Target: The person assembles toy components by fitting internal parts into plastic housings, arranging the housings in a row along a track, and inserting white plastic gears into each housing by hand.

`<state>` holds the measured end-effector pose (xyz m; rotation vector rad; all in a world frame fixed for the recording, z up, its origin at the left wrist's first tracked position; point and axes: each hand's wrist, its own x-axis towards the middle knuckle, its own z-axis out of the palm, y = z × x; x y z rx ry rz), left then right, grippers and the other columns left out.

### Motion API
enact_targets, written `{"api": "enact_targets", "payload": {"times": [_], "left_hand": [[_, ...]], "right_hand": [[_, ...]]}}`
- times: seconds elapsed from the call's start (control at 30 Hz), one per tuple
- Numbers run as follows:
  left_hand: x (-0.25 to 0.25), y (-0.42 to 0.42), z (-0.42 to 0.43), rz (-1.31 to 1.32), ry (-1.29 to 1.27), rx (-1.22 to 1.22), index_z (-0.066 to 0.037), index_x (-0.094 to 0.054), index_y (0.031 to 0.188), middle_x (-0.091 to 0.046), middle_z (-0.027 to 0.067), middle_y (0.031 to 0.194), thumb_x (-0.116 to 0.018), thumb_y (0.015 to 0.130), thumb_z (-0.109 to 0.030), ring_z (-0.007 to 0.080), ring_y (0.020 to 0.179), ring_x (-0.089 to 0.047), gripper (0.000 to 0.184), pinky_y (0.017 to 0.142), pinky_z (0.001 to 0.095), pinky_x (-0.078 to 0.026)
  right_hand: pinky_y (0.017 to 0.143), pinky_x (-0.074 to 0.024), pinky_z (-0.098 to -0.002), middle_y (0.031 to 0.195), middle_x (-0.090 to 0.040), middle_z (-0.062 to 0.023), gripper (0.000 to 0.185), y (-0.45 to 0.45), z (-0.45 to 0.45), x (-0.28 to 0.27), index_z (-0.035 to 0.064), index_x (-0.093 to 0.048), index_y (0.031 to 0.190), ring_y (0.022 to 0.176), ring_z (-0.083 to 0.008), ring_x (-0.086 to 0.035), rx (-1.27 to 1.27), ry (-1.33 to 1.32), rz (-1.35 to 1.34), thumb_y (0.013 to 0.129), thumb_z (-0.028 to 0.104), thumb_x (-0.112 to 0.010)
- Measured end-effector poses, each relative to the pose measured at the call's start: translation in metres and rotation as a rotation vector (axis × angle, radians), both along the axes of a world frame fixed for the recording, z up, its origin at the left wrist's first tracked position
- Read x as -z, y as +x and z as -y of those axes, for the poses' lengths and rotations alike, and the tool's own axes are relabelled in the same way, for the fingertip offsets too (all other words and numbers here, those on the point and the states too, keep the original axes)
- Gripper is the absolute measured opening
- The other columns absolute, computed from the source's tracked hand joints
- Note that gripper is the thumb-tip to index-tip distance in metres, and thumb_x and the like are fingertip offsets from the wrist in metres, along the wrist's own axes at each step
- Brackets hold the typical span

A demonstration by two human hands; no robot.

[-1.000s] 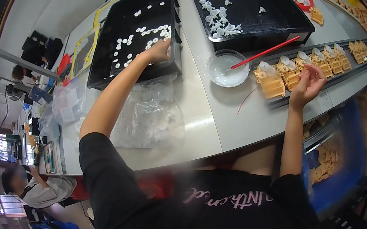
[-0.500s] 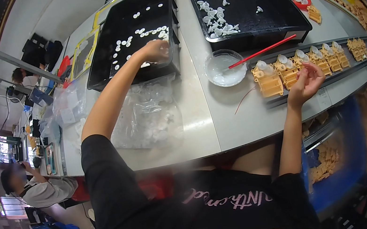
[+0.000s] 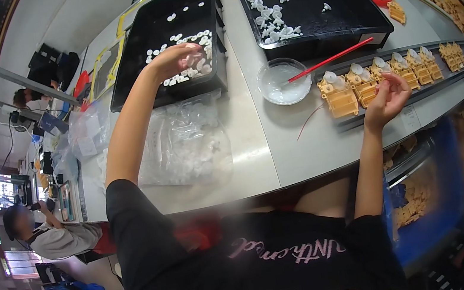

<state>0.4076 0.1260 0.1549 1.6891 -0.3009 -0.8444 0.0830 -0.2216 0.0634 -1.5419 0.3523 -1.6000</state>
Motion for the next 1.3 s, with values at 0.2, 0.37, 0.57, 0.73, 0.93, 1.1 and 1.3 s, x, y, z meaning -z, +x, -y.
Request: {"api": "enact_targets", "payload": {"times": [0.2, 0.37, 0.57, 0.73, 0.93, 1.1, 1.3], "left_hand": [[-0.008, -0.002, -0.013, -0.201, -0.220, -0.275, 0.012, -0.052, 0.115, -0.059, 0.0185, 0.108, -0.057, 0.091, -0.008, 0.0198, 0.097, -0.062, 0.031, 0.076, 0.0233, -0.056], [-0.028, -0.038, 0.004, -0.574, -0.598, -0.235, 0.010, -0.047, 0.109, -0.053, 0.0145, 0.097, -0.045, 0.093, -0.007, 0.0147, 0.076, -0.053, 0.022, 0.064, 0.0206, -0.053], [-0.036, -0.156, 0.066, -0.827, -0.817, -0.095, 0.008, -0.037, 0.118, -0.048, 0.0126, 0.099, -0.042, 0.095, -0.010, 0.0142, 0.073, -0.049, 0.029, 0.058, 0.0215, -0.045], [0.006, -0.233, 0.091, -1.103, -0.903, -0.097, 0.003, -0.041, 0.115, -0.048, 0.0132, 0.095, -0.041, 0.094, -0.011, 0.0131, 0.068, -0.046, 0.026, 0.051, 0.0196, -0.041], [0.044, -0.271, 0.104, -1.030, -1.089, -0.231, 0.003, -0.044, 0.116, -0.053, 0.0177, 0.108, -0.036, 0.098, -0.017, 0.0228, 0.092, -0.055, 0.028, 0.082, 0.0336, -0.048], [0.071, -0.270, 0.099, -0.986, -1.202, -0.090, 0.003, -0.044, 0.122, -0.053, 0.0218, 0.123, -0.032, 0.100, -0.018, 0.0293, 0.113, -0.054, 0.033, 0.100, 0.0416, -0.044], [0.049, -0.280, 0.106, -0.887, -1.011, -0.218, 0.004, -0.042, 0.118, -0.051, 0.0230, 0.119, -0.033, 0.099, -0.018, 0.0321, 0.117, -0.051, 0.031, 0.103, 0.0428, -0.042]], "right_hand": [[0.070, -0.0479, -0.0231, 0.104, -0.057, -0.0105, 0.022, 0.000, 0.003, 0.004, 0.0019, -0.044, 0.111, 0.095, -0.0165, -0.058, -0.006, 0.005, -0.007, 0.090, -0.004, -0.046], [0.070, -0.0466, -0.0222, 0.107, -0.055, -0.0122, 0.023, 0.001, 0.000, 0.001, 0.0017, -0.043, 0.112, 0.087, -0.0142, -0.055, -0.075, -0.042, 0.023, 0.089, -0.002, -0.047], [0.073, -0.0471, -0.0261, 0.108, -0.052, -0.0169, 0.029, -0.013, -0.029, -0.035, 0.0006, -0.043, 0.113, 0.079, -0.0131, -0.050, -0.179, -0.259, 0.113, 0.085, 0.003, -0.053], [0.074, -0.0506, -0.0305, 0.102, -0.061, -0.0167, 0.029, -0.043, -0.091, -0.092, -0.0005, -0.055, 0.104, 0.081, -0.0206, -0.060, -0.370, -0.525, -0.169, 0.077, -0.004, -0.066], [0.069, -0.0510, -0.0338, 0.101, -0.062, -0.0098, 0.028, -0.044, -0.127, -0.078, 0.0044, -0.064, 0.096, 0.081, -0.0244, -0.061, -0.476, -0.660, -0.383, 0.070, 0.003, -0.076], [0.076, -0.0497, -0.0366, 0.099, -0.060, -0.0074, 0.023, -0.044, -0.122, -0.076, 0.0069, -0.066, 0.093, 0.090, -0.0262, -0.060, -0.479, -0.807, -0.566, 0.071, 0.007, -0.073], [0.081, -0.0493, -0.0388, 0.099, -0.061, -0.0067, 0.022, -0.037, -0.117, -0.071, 0.0055, -0.066, 0.094, 0.094, -0.0273, -0.059, -0.501, -1.052, -0.680, 0.073, 0.006, -0.069]]}}
